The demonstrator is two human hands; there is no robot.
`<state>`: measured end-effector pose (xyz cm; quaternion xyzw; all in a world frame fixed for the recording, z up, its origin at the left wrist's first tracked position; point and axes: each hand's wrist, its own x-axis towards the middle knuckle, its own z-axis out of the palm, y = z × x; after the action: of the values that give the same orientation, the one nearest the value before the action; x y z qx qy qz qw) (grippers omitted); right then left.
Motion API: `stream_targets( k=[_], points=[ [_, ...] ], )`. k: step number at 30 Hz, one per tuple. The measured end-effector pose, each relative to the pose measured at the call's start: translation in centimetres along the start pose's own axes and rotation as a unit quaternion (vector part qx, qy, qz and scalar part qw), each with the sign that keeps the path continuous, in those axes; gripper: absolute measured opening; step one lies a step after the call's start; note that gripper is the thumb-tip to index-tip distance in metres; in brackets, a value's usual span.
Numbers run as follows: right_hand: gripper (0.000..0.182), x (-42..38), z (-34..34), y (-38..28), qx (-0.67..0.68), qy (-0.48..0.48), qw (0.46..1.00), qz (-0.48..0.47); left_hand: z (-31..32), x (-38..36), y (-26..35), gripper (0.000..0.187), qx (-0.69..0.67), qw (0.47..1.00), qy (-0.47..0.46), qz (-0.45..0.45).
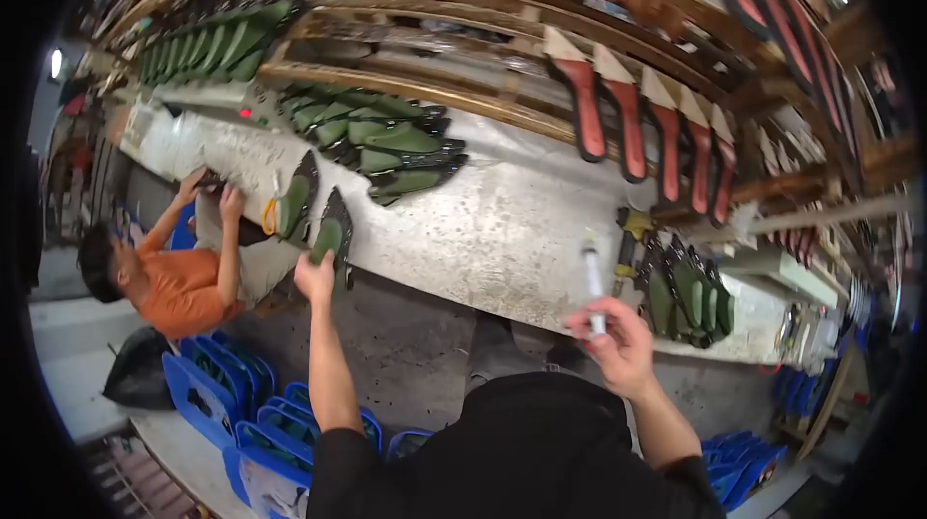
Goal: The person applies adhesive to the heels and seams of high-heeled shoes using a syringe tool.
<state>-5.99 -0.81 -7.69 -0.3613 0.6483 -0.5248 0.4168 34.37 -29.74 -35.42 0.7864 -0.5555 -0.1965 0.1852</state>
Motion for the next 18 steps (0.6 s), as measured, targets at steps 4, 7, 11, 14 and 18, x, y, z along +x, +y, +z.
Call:
stream_targets(
  k=[4, 7, 11, 14, 18],
  points=[
    [0.053, 0.3, -0.4, -0.4, 0.044, -0.076, 0.987, -0.133, -6.4, -11.8, 3.1, 0.038, -0.287, 0.947, -0.126, 0.062],
    [0.047, -0.6, -2.1, -0.7, 0.071, -0.072, 0.975, -0.199, -11.2, -20.8, 9.3, 0.040, -0.369, 0.883, -0.273, 0.098],
    [0.036, -4.9, -7.3, -0.2, 0.073, -0.024, 0.963, -0.257, -11.4, -31.4, 17.6, 0.042, -0.410, 0.772, -0.421, 0.243],
    [0.036, -10.0, -12.6, -0.4, 0.177, -0.041, 0.940, -0.288, -10.5, -39.0, 22.5, 0.044, -0.435, 0.717, -0.446, 0.311],
    [0.042, -14.8, -18.4, -1.0, 0.351, 0.007, 0.864, -0.362, -8.4, -46.5, 27.1, 0.046, -0.394, 0.710, -0.434, 0.390]
  ],
)
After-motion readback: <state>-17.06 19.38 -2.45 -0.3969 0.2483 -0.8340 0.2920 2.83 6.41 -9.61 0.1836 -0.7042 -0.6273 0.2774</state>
